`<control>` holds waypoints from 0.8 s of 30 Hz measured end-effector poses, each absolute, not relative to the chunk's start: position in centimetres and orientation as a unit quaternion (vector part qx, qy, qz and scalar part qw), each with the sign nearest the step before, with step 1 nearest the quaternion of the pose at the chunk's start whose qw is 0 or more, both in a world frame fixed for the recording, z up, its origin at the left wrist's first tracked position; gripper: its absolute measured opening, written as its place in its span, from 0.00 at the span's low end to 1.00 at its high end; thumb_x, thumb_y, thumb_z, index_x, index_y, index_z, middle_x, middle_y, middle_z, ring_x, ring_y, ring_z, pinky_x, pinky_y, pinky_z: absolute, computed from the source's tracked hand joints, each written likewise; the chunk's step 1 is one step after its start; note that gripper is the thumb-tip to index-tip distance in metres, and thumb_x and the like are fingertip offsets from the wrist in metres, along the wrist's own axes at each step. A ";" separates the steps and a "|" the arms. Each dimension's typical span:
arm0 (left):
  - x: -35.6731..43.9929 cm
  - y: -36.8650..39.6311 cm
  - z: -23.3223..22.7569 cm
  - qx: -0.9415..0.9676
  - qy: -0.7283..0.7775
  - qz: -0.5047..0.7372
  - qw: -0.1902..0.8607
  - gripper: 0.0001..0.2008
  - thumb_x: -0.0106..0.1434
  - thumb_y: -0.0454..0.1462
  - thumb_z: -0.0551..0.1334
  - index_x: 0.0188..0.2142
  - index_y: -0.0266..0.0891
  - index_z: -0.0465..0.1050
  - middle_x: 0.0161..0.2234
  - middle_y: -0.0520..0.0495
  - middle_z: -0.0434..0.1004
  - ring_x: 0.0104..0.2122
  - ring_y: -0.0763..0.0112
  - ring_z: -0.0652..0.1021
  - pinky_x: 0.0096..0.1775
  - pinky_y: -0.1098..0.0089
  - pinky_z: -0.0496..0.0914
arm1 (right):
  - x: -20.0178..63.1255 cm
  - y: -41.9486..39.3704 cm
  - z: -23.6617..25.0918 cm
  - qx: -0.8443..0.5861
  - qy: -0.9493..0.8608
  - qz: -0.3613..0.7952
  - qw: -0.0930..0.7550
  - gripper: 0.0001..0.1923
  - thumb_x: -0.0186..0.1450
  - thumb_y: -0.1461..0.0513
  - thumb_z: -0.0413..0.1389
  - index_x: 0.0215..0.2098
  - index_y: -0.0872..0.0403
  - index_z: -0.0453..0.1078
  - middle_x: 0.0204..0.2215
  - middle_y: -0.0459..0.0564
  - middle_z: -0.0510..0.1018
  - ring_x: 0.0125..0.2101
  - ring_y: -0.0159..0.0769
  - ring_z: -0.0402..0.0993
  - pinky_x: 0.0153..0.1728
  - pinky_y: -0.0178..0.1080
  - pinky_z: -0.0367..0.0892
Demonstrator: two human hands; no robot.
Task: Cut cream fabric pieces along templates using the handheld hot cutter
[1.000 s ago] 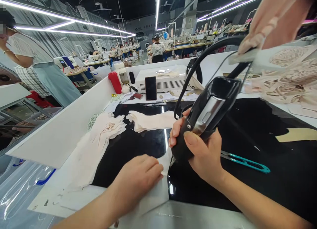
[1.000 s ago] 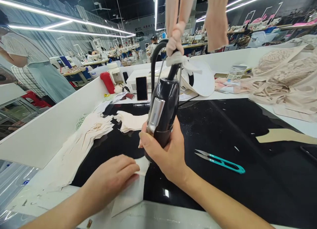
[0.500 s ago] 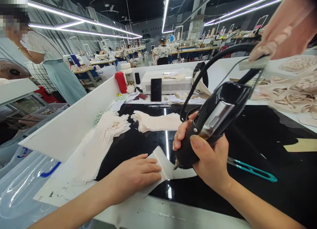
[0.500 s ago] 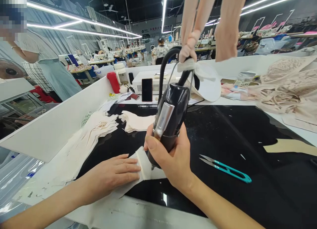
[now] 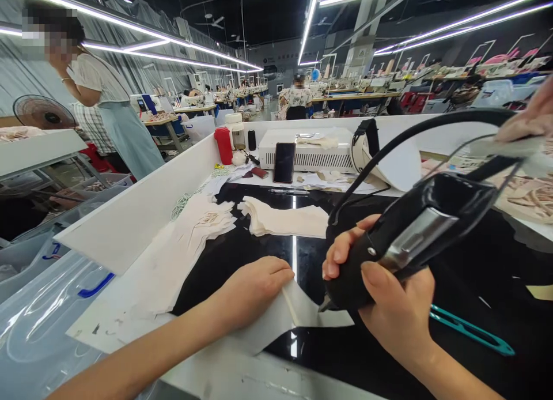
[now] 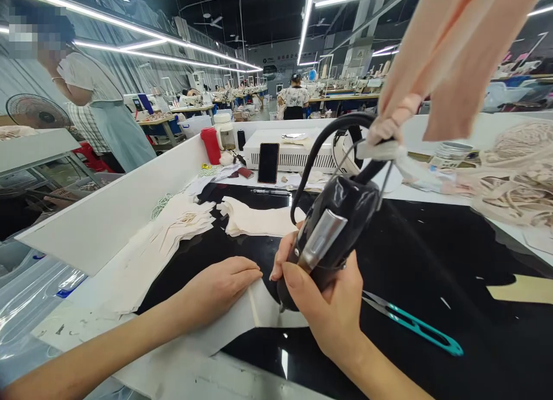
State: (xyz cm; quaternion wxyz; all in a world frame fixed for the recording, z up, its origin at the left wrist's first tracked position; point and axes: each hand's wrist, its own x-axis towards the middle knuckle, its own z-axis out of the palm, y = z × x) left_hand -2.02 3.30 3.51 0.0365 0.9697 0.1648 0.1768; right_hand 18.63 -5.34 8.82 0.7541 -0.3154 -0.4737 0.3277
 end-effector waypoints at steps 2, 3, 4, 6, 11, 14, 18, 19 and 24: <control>-2.1 3.2 3.4 0.971 0.163 0.172 0.036 0.14 0.80 0.26 0.56 0.56 0.35 0.78 0.54 0.40 0.85 0.55 0.59 0.85 0.58 0.62 0.82 | 18.9 -5.7 8.7 -0.312 -0.478 0.328 0.753 0.18 0.70 0.50 0.74 0.50 0.45 0.74 0.32 0.41 0.80 0.27 0.35 0.79 0.30 0.38 0.80; -2.2 3.2 3.4 0.971 0.162 0.174 0.034 0.14 0.80 0.27 0.56 0.57 0.35 0.78 0.54 0.40 0.85 0.56 0.60 0.85 0.59 0.62 0.82 | 19.0 -5.8 8.7 -0.311 -0.478 0.328 0.753 0.18 0.70 0.50 0.73 0.51 0.45 0.75 0.32 0.41 0.80 0.27 0.35 0.79 0.30 0.38 0.80; -2.4 3.1 3.5 0.971 0.158 0.178 0.029 0.14 0.81 0.27 0.56 0.58 0.34 0.78 0.55 0.40 0.85 0.56 0.60 0.85 0.59 0.63 0.81 | 19.1 -6.0 8.7 -0.309 -0.478 0.328 0.753 0.18 0.71 0.51 0.73 0.52 0.45 0.75 0.32 0.41 0.80 0.27 0.35 0.79 0.30 0.38 0.80; -2.7 3.0 3.5 0.971 0.148 0.187 0.014 0.14 0.81 0.27 0.56 0.58 0.34 0.77 0.56 0.39 0.85 0.57 0.61 0.85 0.60 0.65 0.81 | 19.2 -6.2 8.7 -0.307 -0.478 0.328 0.755 0.17 0.71 0.53 0.73 0.52 0.45 0.76 0.32 0.42 0.80 0.27 0.35 0.79 0.30 0.38 0.81; -2.9 2.8 3.5 0.971 0.124 0.203 -0.031 0.14 0.82 0.27 0.54 0.57 0.33 0.77 0.57 0.39 0.85 0.57 0.64 0.85 0.59 0.68 0.81 | 19.4 -6.3 8.8 -0.310 -0.482 0.324 0.753 0.17 0.71 0.52 0.73 0.52 0.45 0.76 0.32 0.43 0.81 0.27 0.36 0.79 0.30 0.38 0.81; -2.8 2.8 3.6 0.967 0.115 0.225 -0.036 0.13 0.83 0.28 0.54 0.55 0.32 0.78 0.56 0.39 0.86 0.56 0.63 0.85 0.58 0.67 0.81 | 19.5 -6.3 9.0 -0.321 -0.480 0.318 0.752 0.18 0.69 0.51 0.74 0.50 0.45 0.76 0.30 0.43 0.80 0.26 0.37 0.79 0.28 0.39 0.81; -2.5 2.8 3.6 0.968 0.109 0.227 -0.024 0.12 0.82 0.28 0.56 0.54 0.32 0.79 0.53 0.40 0.86 0.53 0.63 0.85 0.58 0.66 0.81 | 19.3 -6.3 9.5 -0.330 -0.467 0.309 0.760 0.20 0.66 0.49 0.76 0.48 0.45 0.77 0.28 0.44 0.79 0.24 0.37 0.77 0.25 0.39 0.79; -2.5 2.7 3.6 0.968 0.109 0.225 -0.023 0.12 0.82 0.28 0.56 0.54 0.32 0.79 0.53 0.40 0.85 0.52 0.63 0.85 0.58 0.66 0.81 | 19.2 -6.2 9.7 -0.330 -0.461 0.308 0.764 0.21 0.65 0.49 0.77 0.48 0.45 0.77 0.28 0.44 0.79 0.23 0.38 0.77 0.24 0.39 0.78; -2.4 2.5 3.2 0.966 0.119 0.228 -0.016 0.11 0.81 0.27 0.57 0.55 0.33 0.78 0.53 0.41 0.85 0.52 0.63 0.84 0.59 0.66 0.80 | 18.6 -4.9 10.4 -0.322 -0.435 0.301 0.785 0.22 0.62 0.50 0.78 0.47 0.46 0.77 0.26 0.43 0.79 0.22 0.38 0.76 0.23 0.40 0.77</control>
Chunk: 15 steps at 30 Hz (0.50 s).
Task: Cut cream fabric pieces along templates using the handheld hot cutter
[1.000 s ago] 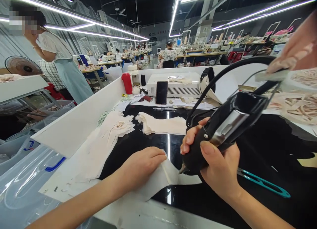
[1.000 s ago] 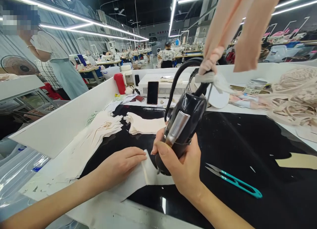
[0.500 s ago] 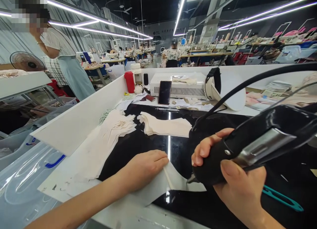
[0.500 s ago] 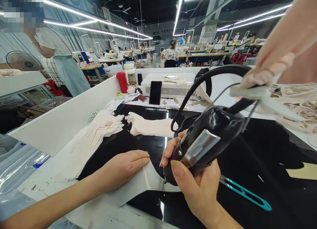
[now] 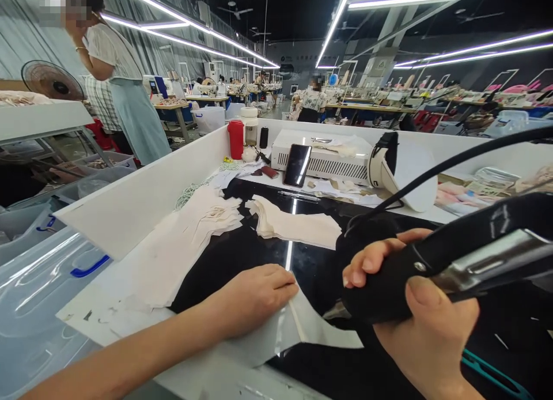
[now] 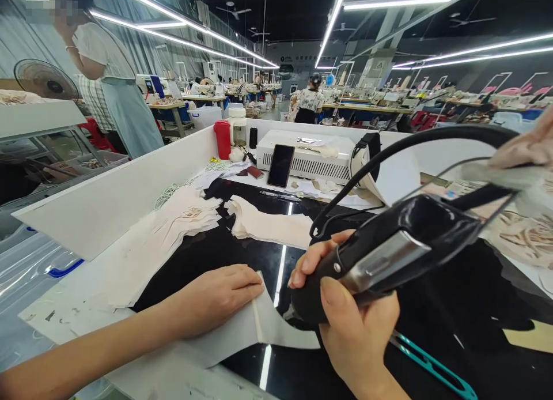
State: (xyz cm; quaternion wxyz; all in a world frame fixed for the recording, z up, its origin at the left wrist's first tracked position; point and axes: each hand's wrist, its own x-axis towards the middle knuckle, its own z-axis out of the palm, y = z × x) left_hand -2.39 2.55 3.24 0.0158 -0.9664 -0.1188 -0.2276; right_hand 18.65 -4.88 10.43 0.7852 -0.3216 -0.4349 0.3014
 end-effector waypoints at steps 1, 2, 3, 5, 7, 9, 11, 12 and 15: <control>-2.4 2.5 3.2 -0.966 -0.121 -0.229 0.012 0.11 0.81 0.27 0.57 0.55 0.33 0.78 0.53 0.41 0.85 0.52 0.63 0.84 0.59 0.66 0.80 | 18.6 -4.4 10.5 -0.320 -0.434 0.300 0.787 0.22 0.62 0.50 0.78 0.47 0.46 0.76 0.26 0.43 0.79 0.22 0.38 0.76 0.24 0.41 0.77; -2.3 2.5 3.1 -0.965 -0.123 -0.230 0.008 0.11 0.81 0.27 0.57 0.55 0.32 0.78 0.53 0.41 0.85 0.51 0.63 0.84 0.58 0.66 0.80 | 18.5 -3.9 10.5 -0.318 -0.435 0.297 0.789 0.22 0.62 0.51 0.77 0.47 0.46 0.76 0.26 0.42 0.79 0.22 0.38 0.76 0.24 0.41 0.77; -2.3 2.5 3.0 -0.965 -0.124 -0.230 0.002 0.11 0.81 0.27 0.57 0.55 0.32 0.78 0.53 0.41 0.85 0.51 0.62 0.84 0.57 0.66 0.81 | 18.4 -3.3 10.5 -0.316 -0.437 0.295 0.789 0.21 0.63 0.51 0.77 0.46 0.46 0.75 0.27 0.42 0.79 0.23 0.38 0.76 0.24 0.40 0.77; -2.2 2.5 2.8 -0.965 -0.127 -0.231 -0.012 0.11 0.81 0.27 0.57 0.55 0.33 0.79 0.53 0.40 0.85 0.51 0.63 0.84 0.56 0.65 0.81 | 18.1 -2.2 10.4 -0.318 -0.438 0.288 0.790 0.21 0.64 0.51 0.76 0.46 0.46 0.74 0.27 0.41 0.79 0.23 0.37 0.75 0.25 0.39 0.76; -2.2 2.5 2.7 -0.963 -0.129 -0.237 -0.022 0.11 0.81 0.28 0.58 0.55 0.33 0.79 0.54 0.40 0.85 0.52 0.63 0.85 0.56 0.65 0.82 | 17.8 -1.3 10.2 -0.328 -0.428 0.285 0.792 0.22 0.63 0.50 0.76 0.47 0.45 0.73 0.27 0.40 0.78 0.23 0.36 0.74 0.25 0.39 0.76; -2.1 2.5 2.6 -0.960 -0.130 -0.247 -0.027 0.11 0.81 0.28 0.58 0.55 0.34 0.79 0.53 0.41 0.85 0.51 0.63 0.85 0.55 0.65 0.82 | 17.5 -0.5 10.0 -0.337 -0.413 0.284 0.797 0.25 0.60 0.49 0.77 0.47 0.46 0.72 0.27 0.40 0.77 0.23 0.35 0.73 0.25 0.38 0.76; -2.1 2.5 2.6 -0.959 -0.130 -0.250 -0.030 0.12 0.81 0.28 0.58 0.55 0.34 0.79 0.53 0.41 0.85 0.50 0.63 0.85 0.54 0.66 0.82 | 17.2 0.0 9.8 -0.341 -0.407 0.281 0.799 0.25 0.60 0.49 0.76 0.47 0.46 0.72 0.28 0.39 0.76 0.23 0.35 0.73 0.25 0.39 0.76; -2.1 2.5 2.6 -0.959 -0.131 -0.248 -0.031 0.12 0.81 0.28 0.57 0.55 0.34 0.79 0.53 0.41 0.85 0.50 0.63 0.85 0.54 0.66 0.82 | 17.1 0.1 9.7 -0.342 -0.409 0.279 0.799 0.25 0.60 0.49 0.76 0.47 0.46 0.72 0.28 0.39 0.76 0.23 0.35 0.73 0.26 0.39 0.76; -2.0 2.4 2.8 -0.961 -0.128 -0.242 -0.033 0.11 0.82 0.28 0.57 0.54 0.33 0.79 0.53 0.41 0.85 0.50 0.64 0.85 0.54 0.65 0.82 | 16.9 0.3 9.6 -0.346 -0.419 0.275 0.793 0.24 0.62 0.49 0.75 0.47 0.45 0.72 0.28 0.39 0.75 0.23 0.35 0.73 0.26 0.39 0.76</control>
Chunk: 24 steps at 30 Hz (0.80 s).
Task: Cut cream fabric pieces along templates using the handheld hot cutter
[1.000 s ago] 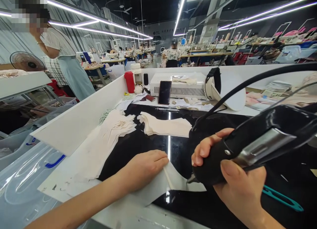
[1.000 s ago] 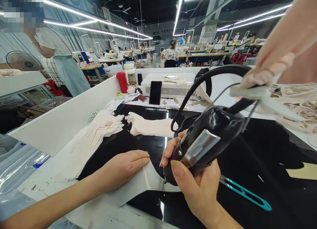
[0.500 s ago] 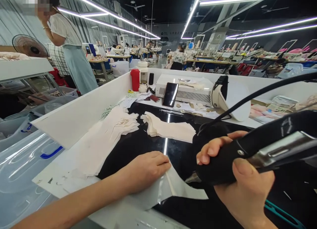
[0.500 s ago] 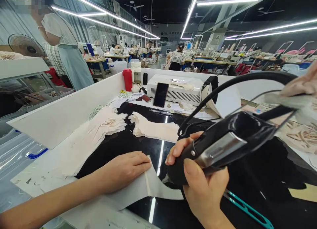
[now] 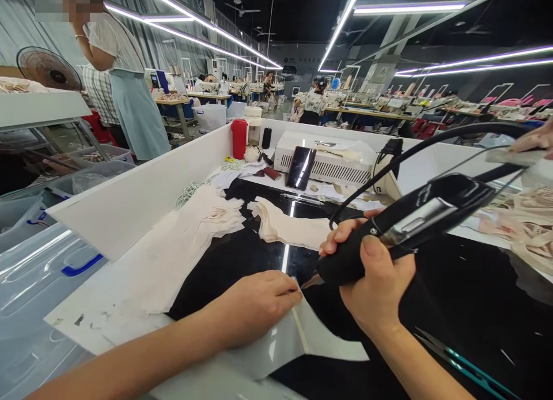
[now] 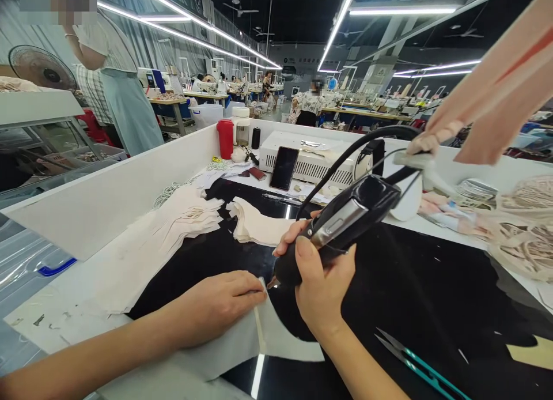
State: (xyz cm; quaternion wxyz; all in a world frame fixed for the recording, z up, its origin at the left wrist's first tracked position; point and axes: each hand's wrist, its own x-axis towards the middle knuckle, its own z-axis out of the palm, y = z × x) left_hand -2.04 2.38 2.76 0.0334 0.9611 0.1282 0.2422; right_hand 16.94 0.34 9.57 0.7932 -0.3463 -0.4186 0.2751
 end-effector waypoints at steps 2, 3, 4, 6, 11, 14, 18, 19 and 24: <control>-2.1 2.3 2.8 0.961 0.126 0.244 0.035 0.11 0.82 0.28 0.57 0.54 0.32 0.78 0.52 0.41 0.85 0.50 0.63 0.85 0.55 0.65 0.82 | 16.9 0.4 9.5 -0.344 -0.421 0.272 0.794 0.24 0.61 0.49 0.75 0.48 0.45 0.72 0.28 0.38 0.75 0.23 0.35 0.73 0.26 0.39 0.76; -2.1 2.3 2.9 0.961 0.124 0.245 0.036 0.11 0.82 0.28 0.57 0.54 0.32 0.78 0.52 0.41 0.85 0.50 0.63 0.85 0.55 0.65 0.82 | 16.9 0.4 9.4 -0.342 -0.422 0.271 0.795 0.25 0.61 0.49 0.75 0.48 0.45 0.72 0.28 0.38 0.75 0.23 0.34 0.73 0.26 0.39 0.76; -2.1 2.3 2.9 0.960 0.124 0.247 0.037 0.11 0.82 0.28 0.56 0.54 0.32 0.79 0.52 0.40 0.85 0.50 0.63 0.85 0.55 0.65 0.82 | 16.9 0.4 9.4 -0.340 -0.423 0.271 0.795 0.25 0.62 0.49 0.75 0.49 0.45 0.72 0.29 0.39 0.75 0.23 0.34 0.73 0.26 0.38 0.76; -2.1 2.3 2.9 0.960 0.125 0.247 0.036 0.12 0.82 0.28 0.56 0.53 0.33 0.79 0.51 0.40 0.85 0.49 0.64 0.85 0.55 0.65 0.82 | 16.9 0.3 9.3 -0.336 -0.426 0.273 0.794 0.24 0.63 0.49 0.75 0.49 0.45 0.72 0.29 0.39 0.76 0.24 0.34 0.73 0.26 0.38 0.76; -2.1 2.3 3.0 0.961 0.126 0.245 0.030 0.11 0.82 0.28 0.57 0.54 0.33 0.79 0.51 0.40 0.85 0.49 0.64 0.85 0.54 0.64 0.83 | 16.9 0.2 9.0 -0.331 -0.430 0.278 0.793 0.24 0.64 0.49 0.75 0.50 0.46 0.71 0.29 0.39 0.77 0.24 0.34 0.74 0.27 0.38 0.77; -2.1 2.3 3.1 0.961 0.124 0.245 0.033 0.12 0.82 0.28 0.56 0.54 0.32 0.79 0.51 0.41 0.85 0.50 0.64 0.85 0.55 0.65 0.82 | 16.8 0.2 8.8 -0.334 -0.428 0.282 0.791 0.23 0.65 0.52 0.74 0.51 0.46 0.71 0.29 0.39 0.78 0.25 0.34 0.75 0.28 0.38 0.77; -2.2 2.3 3.0 0.961 0.124 0.243 0.036 0.12 0.83 0.28 0.56 0.55 0.33 0.79 0.52 0.41 0.85 0.50 0.63 0.85 0.57 0.64 0.82 | 17.0 0.1 9.1 -0.335 -0.426 0.284 0.791 0.23 0.65 0.52 0.75 0.49 0.46 0.70 0.29 0.39 0.79 0.24 0.34 0.75 0.28 0.39 0.78; -2.2 2.3 3.0 0.962 0.125 0.242 0.034 0.12 0.83 0.28 0.56 0.55 0.33 0.79 0.52 0.41 0.85 0.50 0.63 0.85 0.57 0.63 0.82 | 17.0 0.0 9.2 -0.334 -0.427 0.281 0.792 0.23 0.65 0.51 0.75 0.48 0.46 0.71 0.29 0.39 0.78 0.24 0.35 0.75 0.27 0.39 0.77; -2.5 2.3 2.8 0.961 0.119 0.247 0.026 0.13 0.82 0.28 0.57 0.56 0.34 0.79 0.53 0.39 0.84 0.50 0.62 0.85 0.57 0.61 0.82 | 17.3 -0.7 9.5 -0.322 -0.442 0.274 0.791 0.21 0.66 0.51 0.74 0.47 0.46 0.71 0.28 0.40 0.78 0.23 0.35 0.76 0.25 0.38 0.77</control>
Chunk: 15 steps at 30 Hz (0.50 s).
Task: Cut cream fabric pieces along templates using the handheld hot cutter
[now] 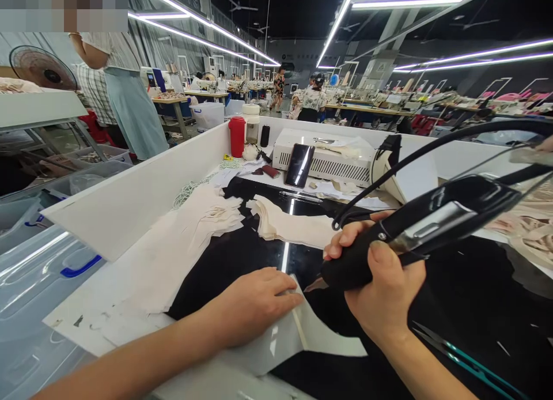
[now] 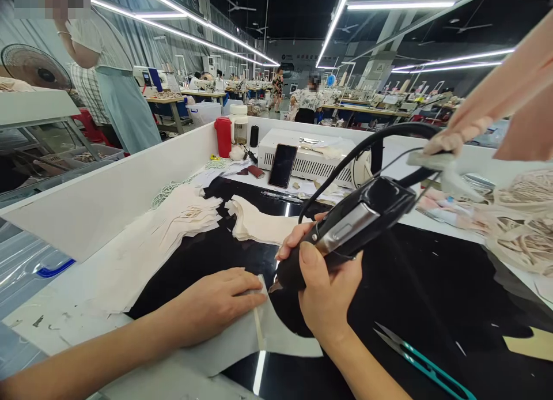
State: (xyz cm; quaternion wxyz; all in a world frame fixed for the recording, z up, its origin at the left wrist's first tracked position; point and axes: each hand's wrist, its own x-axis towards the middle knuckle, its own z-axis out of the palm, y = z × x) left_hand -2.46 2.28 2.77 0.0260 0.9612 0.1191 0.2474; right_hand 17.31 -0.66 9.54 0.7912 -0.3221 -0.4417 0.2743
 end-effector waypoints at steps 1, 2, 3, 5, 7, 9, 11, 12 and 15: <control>-2.5 2.3 2.7 0.961 0.118 0.250 0.025 0.13 0.81 0.28 0.57 0.56 0.34 0.79 0.54 0.39 0.84 0.50 0.62 0.85 0.57 0.61 0.82 | 17.3 -0.8 9.5 -0.320 -0.443 0.275 0.791 0.21 0.66 0.51 0.74 0.48 0.46 0.71 0.29 0.40 0.77 0.23 0.35 0.76 0.25 0.38 0.77; -2.5 2.3 2.7 0.961 0.116 0.250 0.023 0.13 0.81 0.28 0.57 0.56 0.34 0.79 0.54 0.39 0.84 0.50 0.62 0.85 0.57 0.60 0.82 | 17.3 -0.9 9.5 -0.319 -0.444 0.277 0.790 0.21 0.66 0.50 0.74 0.48 0.46 0.71 0.29 0.40 0.77 0.23 0.36 0.77 0.25 0.38 0.77; -2.6 2.3 2.7 0.961 0.115 0.251 0.019 0.14 0.81 0.27 0.56 0.56 0.34 0.79 0.54 0.39 0.84 0.50 0.62 0.85 0.57 0.60 0.82 | 17.3 -1.0 9.5 -0.319 -0.444 0.278 0.790 0.22 0.66 0.50 0.74 0.48 0.46 0.70 0.29 0.40 0.77 0.23 0.36 0.77 0.25 0.39 0.78; -2.6 2.3 2.6 0.961 0.113 0.252 0.010 0.14 0.82 0.28 0.55 0.57 0.35 0.80 0.54 0.38 0.84 0.50 0.62 0.85 0.57 0.60 0.82 | 17.3 -1.2 9.4 -0.316 -0.445 0.278 0.790 0.22 0.66 0.50 0.75 0.48 0.46 0.70 0.29 0.40 0.78 0.23 0.36 0.77 0.26 0.39 0.78; -2.6 2.3 2.6 0.961 0.110 0.256 0.002 0.15 0.82 0.28 0.55 0.57 0.35 0.80 0.54 0.39 0.84 0.50 0.62 0.85 0.57 0.61 0.82 | 17.2 -1.3 9.3 -0.313 -0.445 0.279 0.791 0.22 0.66 0.50 0.75 0.48 0.46 0.71 0.29 0.40 0.78 0.24 0.36 0.78 0.26 0.39 0.79; -2.6 2.3 2.6 0.959 0.107 0.264 -0.004 0.15 0.83 0.29 0.54 0.56 0.35 0.80 0.53 0.39 0.84 0.49 0.62 0.85 0.57 0.61 0.81 | 17.1 -1.3 9.3 -0.312 -0.442 0.282 0.792 0.22 0.66 0.51 0.75 0.48 0.47 0.71 0.29 0.40 0.79 0.23 0.35 0.78 0.26 0.39 0.79; -2.6 2.4 2.6 0.957 0.102 0.270 -0.008 0.15 0.83 0.29 0.54 0.56 0.36 0.80 0.53 0.40 0.84 0.49 0.62 0.85 0.56 0.62 0.81 | 17.1 -1.2 9.2 -0.318 -0.437 0.283 0.792 0.21 0.66 0.52 0.75 0.48 0.47 0.71 0.29 0.40 0.79 0.23 0.35 0.78 0.27 0.39 0.79; -2.6 2.4 2.6 0.957 0.100 0.272 -0.008 0.15 0.84 0.29 0.53 0.56 0.36 0.79 0.52 0.40 0.84 0.49 0.62 0.85 0.56 0.62 0.81 | 17.0 -1.2 9.2 -0.322 -0.435 0.283 0.792 0.20 0.66 0.53 0.75 0.48 0.46 0.71 0.29 0.40 0.79 0.23 0.35 0.78 0.27 0.39 0.79; -2.7 2.6 2.6 0.959 0.093 0.266 -0.008 0.15 0.84 0.30 0.54 0.57 0.37 0.79 0.53 0.39 0.84 0.49 0.62 0.85 0.56 0.61 0.81 | 17.1 -1.3 9.2 -0.326 -0.433 0.280 0.792 0.20 0.66 0.53 0.75 0.48 0.46 0.72 0.29 0.40 0.79 0.23 0.35 0.78 0.27 0.40 0.79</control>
